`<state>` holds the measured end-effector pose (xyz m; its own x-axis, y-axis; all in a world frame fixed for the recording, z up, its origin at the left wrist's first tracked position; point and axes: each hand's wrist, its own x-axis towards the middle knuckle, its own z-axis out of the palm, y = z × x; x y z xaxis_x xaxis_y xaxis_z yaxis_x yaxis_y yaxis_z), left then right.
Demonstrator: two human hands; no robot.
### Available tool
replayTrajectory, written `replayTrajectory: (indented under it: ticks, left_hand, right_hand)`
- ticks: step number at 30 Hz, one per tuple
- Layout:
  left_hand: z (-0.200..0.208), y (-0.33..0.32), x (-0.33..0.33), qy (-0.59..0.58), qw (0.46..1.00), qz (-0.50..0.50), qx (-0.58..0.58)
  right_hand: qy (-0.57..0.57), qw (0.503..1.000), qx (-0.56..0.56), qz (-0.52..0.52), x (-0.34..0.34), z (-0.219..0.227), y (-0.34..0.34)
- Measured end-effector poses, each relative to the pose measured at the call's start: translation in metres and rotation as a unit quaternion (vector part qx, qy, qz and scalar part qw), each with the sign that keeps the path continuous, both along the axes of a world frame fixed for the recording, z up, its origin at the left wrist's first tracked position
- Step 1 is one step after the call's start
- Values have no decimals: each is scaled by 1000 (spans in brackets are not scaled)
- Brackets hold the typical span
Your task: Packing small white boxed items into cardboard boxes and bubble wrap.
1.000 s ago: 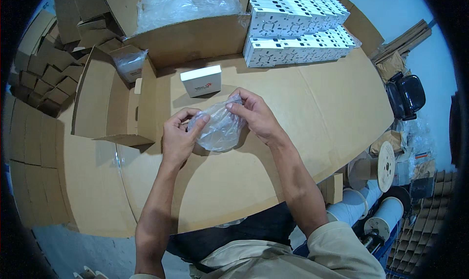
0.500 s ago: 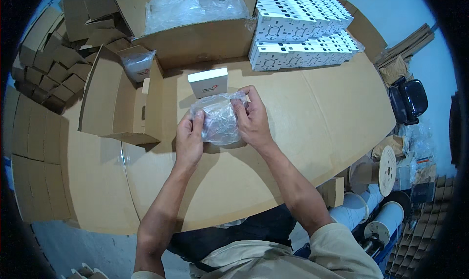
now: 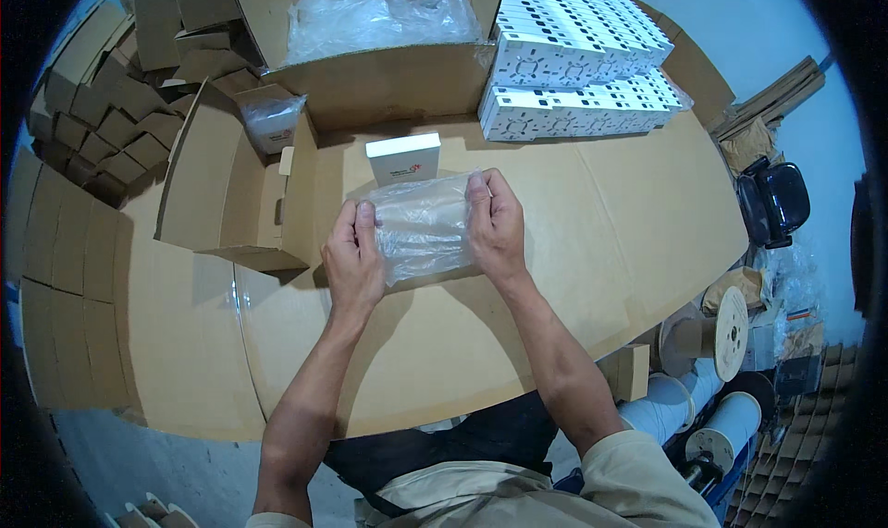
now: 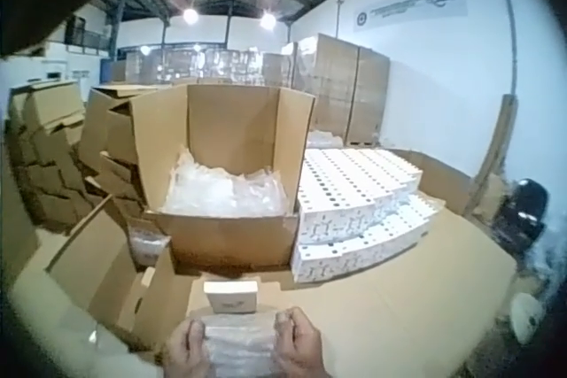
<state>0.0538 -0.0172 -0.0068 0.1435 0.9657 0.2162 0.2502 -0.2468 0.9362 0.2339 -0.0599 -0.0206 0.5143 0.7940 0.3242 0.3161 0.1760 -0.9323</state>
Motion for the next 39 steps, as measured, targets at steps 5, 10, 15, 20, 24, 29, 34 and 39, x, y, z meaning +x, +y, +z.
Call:
replayTrajectory:
  ticks: [5, 10, 15, 20, 24, 29, 34, 39]
  left_hand:
    - [-4, 3, 4, -82, 996, 6, 15]
    - [-3, -1, 6, -118, 993, 22, 7]
    - [-1, -7, 9, -107, 993, 2, -42]
    - [0, -3, 4, -149, 985, -28, -85]
    - [-7, 2, 2, -173, 984, 0, -36]
    - [-13, 7, -4, -210, 977, 7, -35]
    - [1, 4, -10, -194, 978, 37, 65]
    - [31, -11, -5, 108, 949, -19, 297]
  right_hand:
    - [-6, 1000, -28, 10, -2, 5, -3]
    - [11, 1000, -12, 11, -6, 4, -4]
    - [58, 998, -9, -23, -7, 5, -6]
    - [147, 988, -4, 45, -5, 16, -7]
    - [179, 972, -65, 140, -13, 27, -10]
    - [133, 977, -78, 147, 8, 13, -8]
    - [107, 979, -68, 161, 12, 14, -9]
    - [11, 968, -161, 191, 13, 25, -16]
